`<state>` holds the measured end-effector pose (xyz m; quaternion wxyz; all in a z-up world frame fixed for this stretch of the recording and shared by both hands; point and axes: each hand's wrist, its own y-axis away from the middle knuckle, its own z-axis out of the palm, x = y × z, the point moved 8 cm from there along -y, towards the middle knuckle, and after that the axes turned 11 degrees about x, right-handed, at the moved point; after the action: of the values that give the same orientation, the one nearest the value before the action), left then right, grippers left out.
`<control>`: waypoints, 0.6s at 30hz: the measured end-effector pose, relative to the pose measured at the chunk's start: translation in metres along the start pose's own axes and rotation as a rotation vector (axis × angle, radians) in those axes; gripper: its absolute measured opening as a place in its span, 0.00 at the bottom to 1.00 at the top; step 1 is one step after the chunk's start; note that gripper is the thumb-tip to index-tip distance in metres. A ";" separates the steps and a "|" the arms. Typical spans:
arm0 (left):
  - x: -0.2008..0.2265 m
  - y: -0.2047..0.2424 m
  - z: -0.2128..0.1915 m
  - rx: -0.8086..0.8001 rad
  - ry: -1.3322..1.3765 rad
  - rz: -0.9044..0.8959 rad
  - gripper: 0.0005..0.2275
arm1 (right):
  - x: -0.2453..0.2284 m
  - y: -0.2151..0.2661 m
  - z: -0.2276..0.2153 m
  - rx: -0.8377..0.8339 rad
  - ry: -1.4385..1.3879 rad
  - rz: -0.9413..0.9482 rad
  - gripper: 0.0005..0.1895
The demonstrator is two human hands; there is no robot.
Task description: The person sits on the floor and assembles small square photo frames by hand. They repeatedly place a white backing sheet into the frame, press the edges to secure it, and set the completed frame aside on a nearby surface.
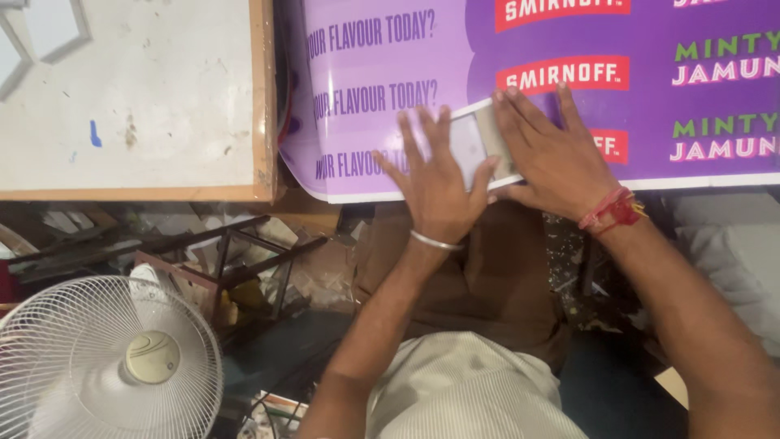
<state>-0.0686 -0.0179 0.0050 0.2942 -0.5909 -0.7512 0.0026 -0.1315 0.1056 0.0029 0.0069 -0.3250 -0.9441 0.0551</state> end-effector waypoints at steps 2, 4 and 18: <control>-0.012 0.008 -0.007 -0.009 -0.027 -0.049 0.39 | -0.004 0.005 -0.003 0.071 -0.118 0.020 0.65; -0.024 0.009 -0.011 -0.020 -0.067 -0.069 0.39 | -0.004 0.005 -0.005 0.121 -0.159 0.017 0.67; 0.043 -0.027 -0.011 -0.566 0.104 0.705 0.54 | 0.003 0.068 0.005 0.110 -0.938 0.187 0.53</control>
<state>-0.0933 0.0079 0.0428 0.1397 -0.8671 -0.4593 -0.1326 -0.0924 0.1600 -0.0094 -0.4076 -0.3479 -0.8077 0.2459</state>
